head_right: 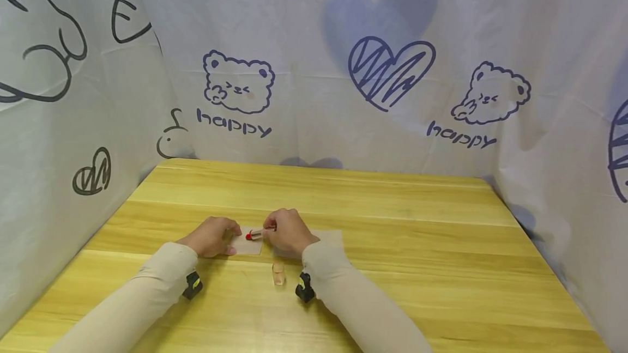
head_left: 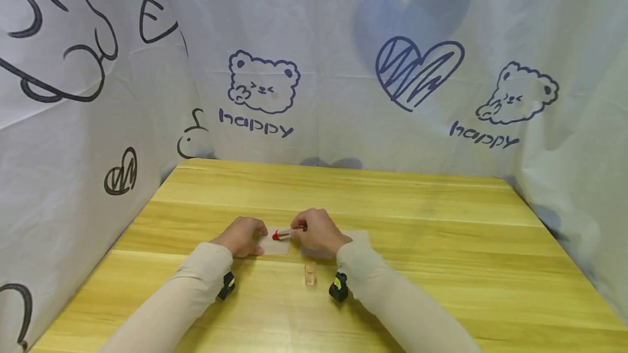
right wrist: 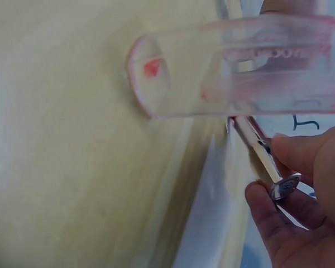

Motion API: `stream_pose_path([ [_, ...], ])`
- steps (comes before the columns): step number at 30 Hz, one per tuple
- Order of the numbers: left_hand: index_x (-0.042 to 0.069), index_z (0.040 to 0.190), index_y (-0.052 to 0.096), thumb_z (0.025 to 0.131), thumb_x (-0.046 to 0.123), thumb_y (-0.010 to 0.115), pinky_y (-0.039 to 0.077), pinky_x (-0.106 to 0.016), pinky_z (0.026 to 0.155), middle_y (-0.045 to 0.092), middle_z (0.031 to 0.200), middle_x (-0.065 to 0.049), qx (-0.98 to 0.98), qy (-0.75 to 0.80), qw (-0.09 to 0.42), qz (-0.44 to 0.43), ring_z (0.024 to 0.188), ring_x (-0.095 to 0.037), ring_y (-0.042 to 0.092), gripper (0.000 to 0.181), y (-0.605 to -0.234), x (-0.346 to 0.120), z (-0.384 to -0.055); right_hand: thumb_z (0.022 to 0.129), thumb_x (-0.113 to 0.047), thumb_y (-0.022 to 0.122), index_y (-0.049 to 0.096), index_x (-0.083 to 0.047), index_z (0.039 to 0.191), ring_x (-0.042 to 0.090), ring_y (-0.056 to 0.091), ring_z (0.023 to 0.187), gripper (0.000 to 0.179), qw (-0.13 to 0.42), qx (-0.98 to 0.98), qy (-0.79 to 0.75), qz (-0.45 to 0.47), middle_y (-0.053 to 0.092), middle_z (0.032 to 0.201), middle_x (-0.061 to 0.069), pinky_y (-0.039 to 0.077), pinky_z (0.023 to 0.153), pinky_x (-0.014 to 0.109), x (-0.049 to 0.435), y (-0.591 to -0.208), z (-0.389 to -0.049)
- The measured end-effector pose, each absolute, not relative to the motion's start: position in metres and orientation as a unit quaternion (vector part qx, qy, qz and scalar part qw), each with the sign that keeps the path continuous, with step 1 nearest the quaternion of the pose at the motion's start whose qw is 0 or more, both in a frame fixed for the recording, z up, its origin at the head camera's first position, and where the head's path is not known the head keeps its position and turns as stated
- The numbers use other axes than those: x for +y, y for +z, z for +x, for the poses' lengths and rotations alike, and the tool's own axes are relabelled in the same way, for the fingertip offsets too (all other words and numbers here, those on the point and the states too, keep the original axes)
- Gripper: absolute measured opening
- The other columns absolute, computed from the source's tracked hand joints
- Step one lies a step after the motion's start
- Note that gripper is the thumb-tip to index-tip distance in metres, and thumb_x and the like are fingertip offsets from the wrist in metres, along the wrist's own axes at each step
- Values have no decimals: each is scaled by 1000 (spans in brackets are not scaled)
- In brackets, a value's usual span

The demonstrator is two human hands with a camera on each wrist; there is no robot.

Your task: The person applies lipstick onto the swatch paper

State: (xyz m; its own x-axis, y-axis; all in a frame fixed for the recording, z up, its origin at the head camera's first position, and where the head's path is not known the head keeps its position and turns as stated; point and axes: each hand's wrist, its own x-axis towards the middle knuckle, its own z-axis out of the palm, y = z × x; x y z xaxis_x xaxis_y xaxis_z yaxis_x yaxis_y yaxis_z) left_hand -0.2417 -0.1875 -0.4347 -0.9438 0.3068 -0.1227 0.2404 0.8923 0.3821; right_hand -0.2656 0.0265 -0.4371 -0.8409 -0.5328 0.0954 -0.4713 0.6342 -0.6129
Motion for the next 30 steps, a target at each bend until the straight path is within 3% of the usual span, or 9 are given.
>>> stream_pose_path([
  [6,5,105,69,76,12,83,44,-48,98,66,113,-13,968,185,92,140,112,-36,57,33,-433,-186,-240,89,-17,73,74,-12,88,5,58,70,5,87,895,-309,-311,66,77,-9,49,65,22,28,-430,-264],
  [30,4,106,70,76,11,83,43,-48,98,66,113,-14,968,192,89,133,112,-36,57,33,-432,-187,-239,90,-17,71,72,-12,90,6,58,72,5,94,894,-306,-315,65,79,-10,50,67,23,34,-419,-265],
])
